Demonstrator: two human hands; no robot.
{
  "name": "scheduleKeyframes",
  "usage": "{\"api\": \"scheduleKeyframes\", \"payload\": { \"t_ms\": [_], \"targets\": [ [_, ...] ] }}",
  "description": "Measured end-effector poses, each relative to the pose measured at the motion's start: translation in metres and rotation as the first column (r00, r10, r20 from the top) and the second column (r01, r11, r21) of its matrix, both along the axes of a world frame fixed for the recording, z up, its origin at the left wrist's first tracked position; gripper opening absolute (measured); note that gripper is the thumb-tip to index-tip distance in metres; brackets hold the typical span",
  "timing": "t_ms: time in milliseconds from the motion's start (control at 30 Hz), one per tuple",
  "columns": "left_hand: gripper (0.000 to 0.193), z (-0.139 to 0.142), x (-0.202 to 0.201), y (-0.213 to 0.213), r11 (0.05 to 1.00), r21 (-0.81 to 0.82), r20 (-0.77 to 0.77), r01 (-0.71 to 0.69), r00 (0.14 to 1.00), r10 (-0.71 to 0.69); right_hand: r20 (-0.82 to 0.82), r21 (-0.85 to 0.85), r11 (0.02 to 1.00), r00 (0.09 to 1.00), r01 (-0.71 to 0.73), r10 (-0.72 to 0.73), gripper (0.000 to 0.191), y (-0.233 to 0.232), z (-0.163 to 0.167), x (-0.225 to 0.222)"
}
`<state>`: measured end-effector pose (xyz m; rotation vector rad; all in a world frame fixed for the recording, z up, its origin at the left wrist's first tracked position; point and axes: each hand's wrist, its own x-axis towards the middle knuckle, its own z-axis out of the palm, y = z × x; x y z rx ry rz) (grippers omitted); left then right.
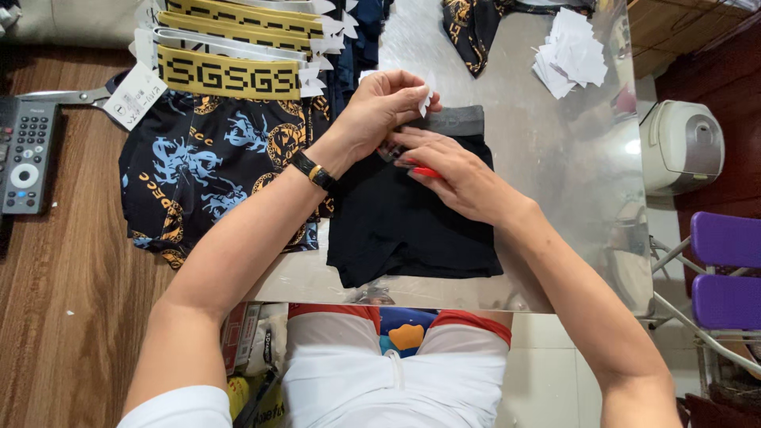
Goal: The person uses red-handled pliers to trim small white paper tags from the waistbands of several pairs of men's underwear. They handle each garment one at a time, trim the tag, and place the finished item on a growing stack.
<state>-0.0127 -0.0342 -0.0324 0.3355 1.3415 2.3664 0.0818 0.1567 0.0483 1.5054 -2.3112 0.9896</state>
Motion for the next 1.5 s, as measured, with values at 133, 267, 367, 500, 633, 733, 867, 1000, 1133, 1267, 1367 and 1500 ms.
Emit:
{"api": "scheduleKeyframes", "payload": {
  "t_ms": [133,267,367,500,633,733,867,1000,1133,1267,1367,1500],
  "targets": [
    [0.015,-0.010,-0.002,0.006,1.000,0.008,-0.031,-0.029,0.999,0.029,0.844,-0.068,0.985,0.536,0.158,-0.028,0.015,0.051,-0.025,0.006],
    [0.015,-0.010,-0.002,0.006,1.000,0.002,-0.078,-0.029,0.996,0.029,0.783,-0.083,0.922,0.597,0.378,-0.174,0.017,0.115,-0.044,0.005],
    [0.015,-0.007,0.000,0.005,0.998,-0.051,-0.074,-0.046,0.996,0.042,0.512,0.104,0.841,0.696,0.531,-0.503,0.018,0.129,-0.039,0.007],
    [0.014,-0.007,-0.001,0.008,0.997,-0.043,-0.086,-0.057,0.995,0.053,0.247,0.203,0.785,0.746,0.585,-0.619,0.033,0.113,-0.008,0.025],
    [0.013,-0.014,0.002,0.012,0.998,-0.026,-0.131,-0.050,0.990,0.047,0.172,0.156,0.944,0.933,0.290,-0.315,0.029,0.057,-0.001,0.025],
    [0.013,-0.016,0.003,0.012,0.992,-0.090,-0.188,-0.090,0.979,0.071,0.023,0.172,0.968,0.981,0.184,-0.191,0.025,0.026,-0.004,0.006],
    [0.013,-0.011,0.005,0.013,0.989,-0.102,-0.174,-0.109,0.981,0.090,0.307,0.276,0.864,0.814,0.420,-0.494,0.004,0.059,0.000,0.008],
    [0.014,-0.004,0.012,0.015,0.984,-0.094,-0.213,-0.150,0.969,0.127,0.129,0.276,0.683,0.678,0.676,-0.724,0.011,0.128,-0.003,0.017],
    [0.016,0.004,0.017,0.015,0.971,-0.139,-0.285,-0.194,0.947,0.148,-0.336,0.428,0.407,0.560,0.807,-0.757,0.031,0.152,-0.011,0.013],
    [0.013,0.010,0.021,0.017,0.956,-0.180,-0.333,-0.232,0.929,0.162,-0.548,0.180,0.571,0.564,0.801,-0.618,0.040,0.132,0.000,0.011],
    [0.009,0.011,0.025,0.018,0.963,-0.131,-0.357,-0.236,0.917,0.176,0.213,0.021,0.716,0.697,0.697,-0.685,0.030,0.091,-0.001,0.002],
    [0.008,0.009,0.027,0.020,0.968,-0.128,-0.381,-0.216,0.912,0.153,0.786,-0.127,0.735,0.519,0.666,-0.335,0.018,0.039,-0.013,-0.023]
  ]
}}
